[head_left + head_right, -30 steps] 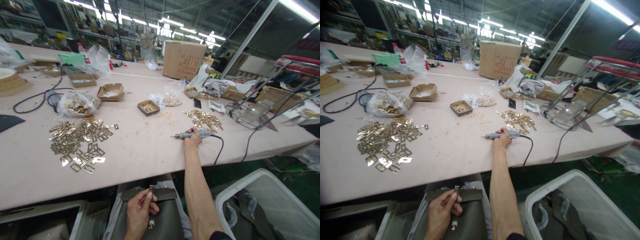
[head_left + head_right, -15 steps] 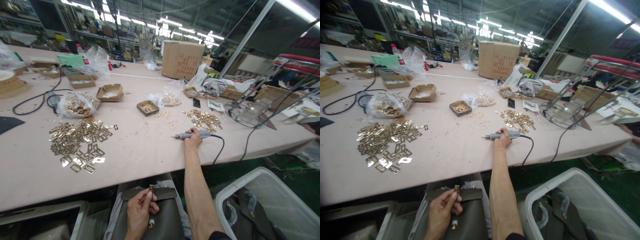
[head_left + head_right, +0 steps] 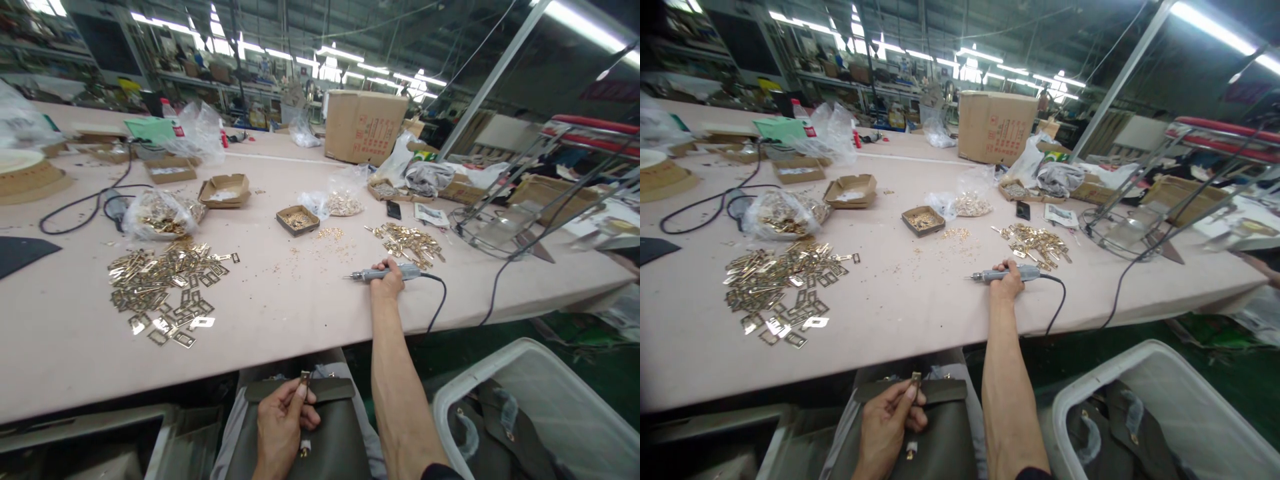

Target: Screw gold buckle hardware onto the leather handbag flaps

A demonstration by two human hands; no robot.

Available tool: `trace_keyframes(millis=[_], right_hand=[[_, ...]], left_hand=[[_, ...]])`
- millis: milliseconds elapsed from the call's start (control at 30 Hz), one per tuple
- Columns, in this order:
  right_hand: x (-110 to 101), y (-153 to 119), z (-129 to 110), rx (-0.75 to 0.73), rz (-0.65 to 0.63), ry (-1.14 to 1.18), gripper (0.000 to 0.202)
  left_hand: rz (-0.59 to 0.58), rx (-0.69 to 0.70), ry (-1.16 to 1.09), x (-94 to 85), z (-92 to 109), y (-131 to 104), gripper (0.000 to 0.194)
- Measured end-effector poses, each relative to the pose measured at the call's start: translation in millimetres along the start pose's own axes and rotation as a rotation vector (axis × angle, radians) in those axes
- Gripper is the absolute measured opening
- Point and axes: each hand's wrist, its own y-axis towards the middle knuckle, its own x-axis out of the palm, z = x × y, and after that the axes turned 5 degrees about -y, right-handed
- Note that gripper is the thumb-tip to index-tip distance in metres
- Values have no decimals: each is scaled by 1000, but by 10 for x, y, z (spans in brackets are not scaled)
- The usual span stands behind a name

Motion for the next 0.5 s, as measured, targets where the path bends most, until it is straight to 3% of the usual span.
trace_keyframes(millis=[500], right_hand=[[-13,-34,-132,54,23,2,28]], left_hand=[[11,13,-6,9,8,-14,48]])
